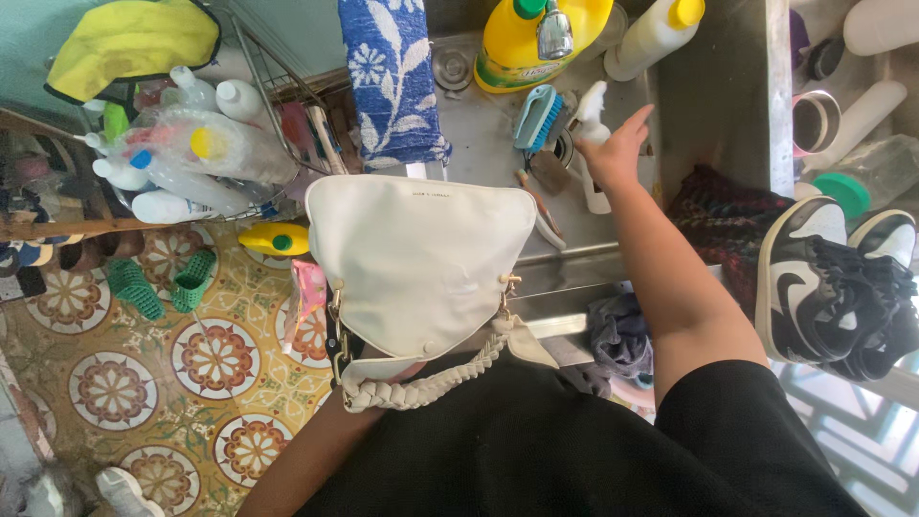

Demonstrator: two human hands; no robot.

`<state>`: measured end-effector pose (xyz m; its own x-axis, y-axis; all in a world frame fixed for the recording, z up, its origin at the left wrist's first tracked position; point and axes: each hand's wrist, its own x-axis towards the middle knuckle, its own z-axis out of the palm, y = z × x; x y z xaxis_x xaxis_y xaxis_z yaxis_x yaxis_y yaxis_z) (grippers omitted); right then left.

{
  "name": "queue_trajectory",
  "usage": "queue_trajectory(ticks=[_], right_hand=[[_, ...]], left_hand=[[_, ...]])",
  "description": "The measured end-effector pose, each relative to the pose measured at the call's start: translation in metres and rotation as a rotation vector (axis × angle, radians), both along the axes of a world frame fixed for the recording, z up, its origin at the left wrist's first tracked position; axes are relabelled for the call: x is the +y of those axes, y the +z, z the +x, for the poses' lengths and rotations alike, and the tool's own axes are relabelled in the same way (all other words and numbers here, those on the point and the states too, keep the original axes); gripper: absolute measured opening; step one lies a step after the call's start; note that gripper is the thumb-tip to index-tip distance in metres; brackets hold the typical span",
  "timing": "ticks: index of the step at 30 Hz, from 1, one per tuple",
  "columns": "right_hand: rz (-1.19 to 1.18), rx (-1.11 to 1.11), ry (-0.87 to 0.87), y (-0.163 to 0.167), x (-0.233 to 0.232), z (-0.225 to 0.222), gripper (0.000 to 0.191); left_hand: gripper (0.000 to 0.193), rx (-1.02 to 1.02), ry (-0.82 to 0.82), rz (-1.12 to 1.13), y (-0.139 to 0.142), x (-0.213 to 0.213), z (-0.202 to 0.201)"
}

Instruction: The person cleans a white handbag over a utility sink, scrubbing its surface with a toothbrush, spraying it with liquid from a spray bottle, wiping it with a cloth, and turning the bag to scrub different sides including the strap and seams.

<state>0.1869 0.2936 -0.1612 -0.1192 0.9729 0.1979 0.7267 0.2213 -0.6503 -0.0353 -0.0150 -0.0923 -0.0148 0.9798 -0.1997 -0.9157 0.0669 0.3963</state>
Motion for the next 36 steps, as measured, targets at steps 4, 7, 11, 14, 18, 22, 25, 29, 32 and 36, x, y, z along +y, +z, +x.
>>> queue_trajectory(ticks=[4, 7, 11, 14, 18, 22, 25, 29, 32, 36], right_hand=[[-0.052, -0.443, 0.032, -0.012, -0.015, -0.014, 0.038], [-0.574, -0.676, 0.342, -0.03, -0.027, -0.025, 0.032], [-0.603, -0.777, 0.414, -0.06, -0.042, -0.028, 0.039], [-0.743, -0.839, 0.534, -0.077, -0.043, -0.028, 0.03], [-0.815, -0.827, 0.51, -0.083, -0.04, -0.029, 0.033], [-0.63, -0.692, 0.531, -0.06, -0.027, -0.019, 0.033], [-0.45, -0.197, 0.434, -0.016, -0.025, 0.005, 0.02], [-0.305, 0.135, 0.28, 0.069, -0.08, 0.032, 0.017], [-0.36, 0.451, 0.288, 0.111, -0.157, 0.029, 0.024], [-0.446, 0.318, 0.419, 0.112, -0.241, 0.023, 0.014]], left_hand=[[0.064, -0.012, -0.031, -0.025, -0.008, -0.006, -0.002], [0.064, -0.01, -0.059, -0.046, -0.012, -0.015, -0.004], [0.064, -0.015, -0.085, -0.063, -0.015, -0.025, -0.005], [0.065, -0.019, -0.087, -0.071, -0.016, -0.031, -0.006], [0.065, -0.012, -0.063, -0.061, -0.016, -0.032, -0.008], [0.066, -0.015, -0.036, -0.045, -0.014, -0.03, -0.006], [0.066, -0.016, 0.009, -0.028, -0.016, -0.023, 0.002], [0.066, -0.039, 0.123, -0.011, -0.024, -0.013, 0.021], [0.067, -0.072, 0.181, -0.022, -0.029, -0.014, 0.032], [0.067, -0.13, 0.213, -0.04, -0.031, -0.026, 0.043]])
